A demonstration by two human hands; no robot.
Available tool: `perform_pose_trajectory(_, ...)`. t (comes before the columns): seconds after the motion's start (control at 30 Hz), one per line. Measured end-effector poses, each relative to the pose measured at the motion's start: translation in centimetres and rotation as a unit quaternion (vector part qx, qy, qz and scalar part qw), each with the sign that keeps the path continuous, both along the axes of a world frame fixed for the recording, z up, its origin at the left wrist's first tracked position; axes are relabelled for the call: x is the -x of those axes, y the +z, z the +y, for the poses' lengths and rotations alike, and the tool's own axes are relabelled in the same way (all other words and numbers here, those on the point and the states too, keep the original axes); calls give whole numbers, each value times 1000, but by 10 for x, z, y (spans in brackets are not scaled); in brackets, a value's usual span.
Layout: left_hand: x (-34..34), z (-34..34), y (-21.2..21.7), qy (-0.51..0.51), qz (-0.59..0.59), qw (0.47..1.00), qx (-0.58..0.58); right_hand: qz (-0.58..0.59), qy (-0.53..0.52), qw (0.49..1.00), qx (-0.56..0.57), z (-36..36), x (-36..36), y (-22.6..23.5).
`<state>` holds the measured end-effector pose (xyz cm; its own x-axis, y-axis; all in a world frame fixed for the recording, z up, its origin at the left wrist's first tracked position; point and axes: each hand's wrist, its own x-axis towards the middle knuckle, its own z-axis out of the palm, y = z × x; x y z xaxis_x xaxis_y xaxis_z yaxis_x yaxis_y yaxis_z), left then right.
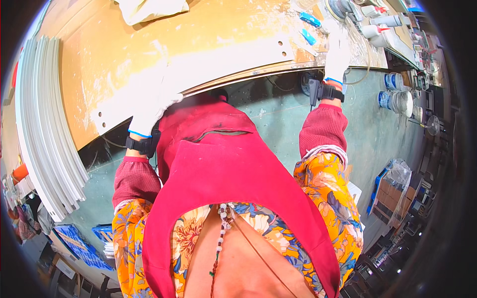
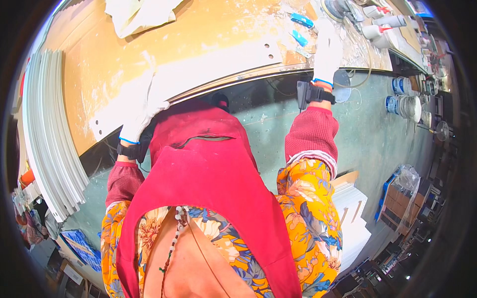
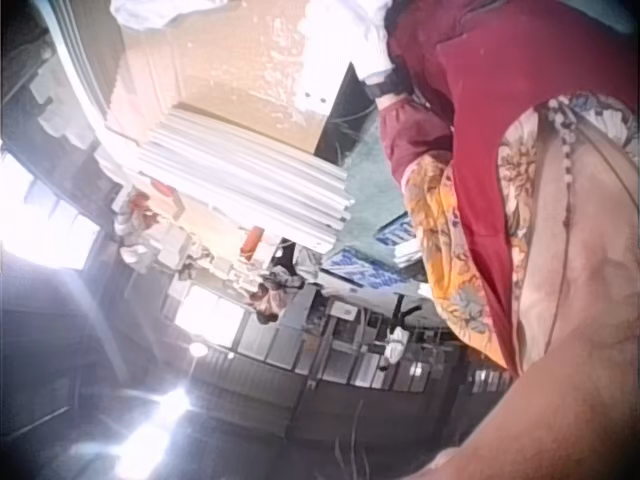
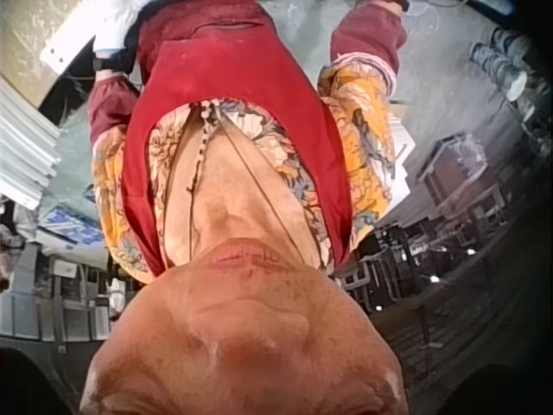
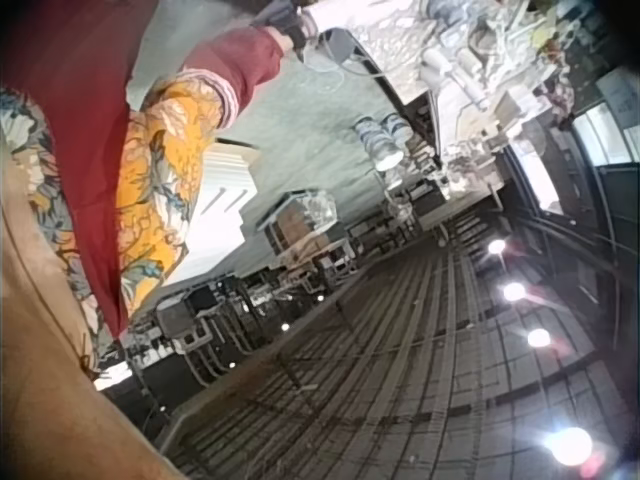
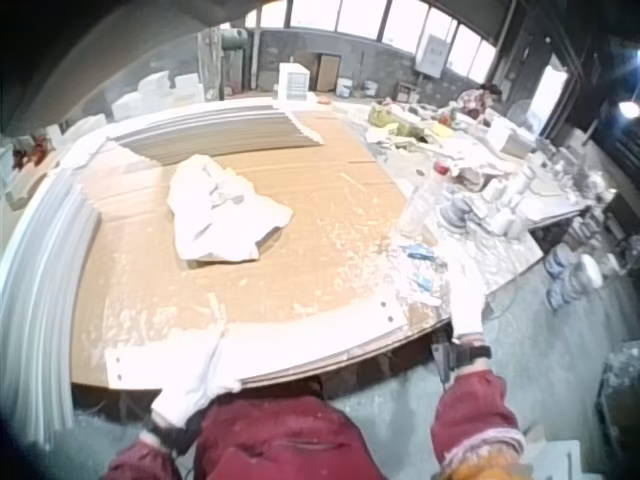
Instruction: Sanding and polishing white furniture panels on a workbench in a factory setting.
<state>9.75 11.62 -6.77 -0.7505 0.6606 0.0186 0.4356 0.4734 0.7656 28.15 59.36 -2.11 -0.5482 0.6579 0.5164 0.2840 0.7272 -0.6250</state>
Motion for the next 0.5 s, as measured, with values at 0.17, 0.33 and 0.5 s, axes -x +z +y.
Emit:
perform_pose_trajectory(0.17, 1, -2, -2, -26, 76, 997, 8, -9, -19, 994, 105, -34, -23, -11)
perform_pose_trajectory(0.33, -4, -11, 10, -32, 191, 981, 9, 127, 57, 920, 367, -70, -34, -31)
perform_pose_trajectory(0.5, -8, -52, 32, 41, 304, 951, 38, 56, 26, 956, 287, -67, -35, -56)
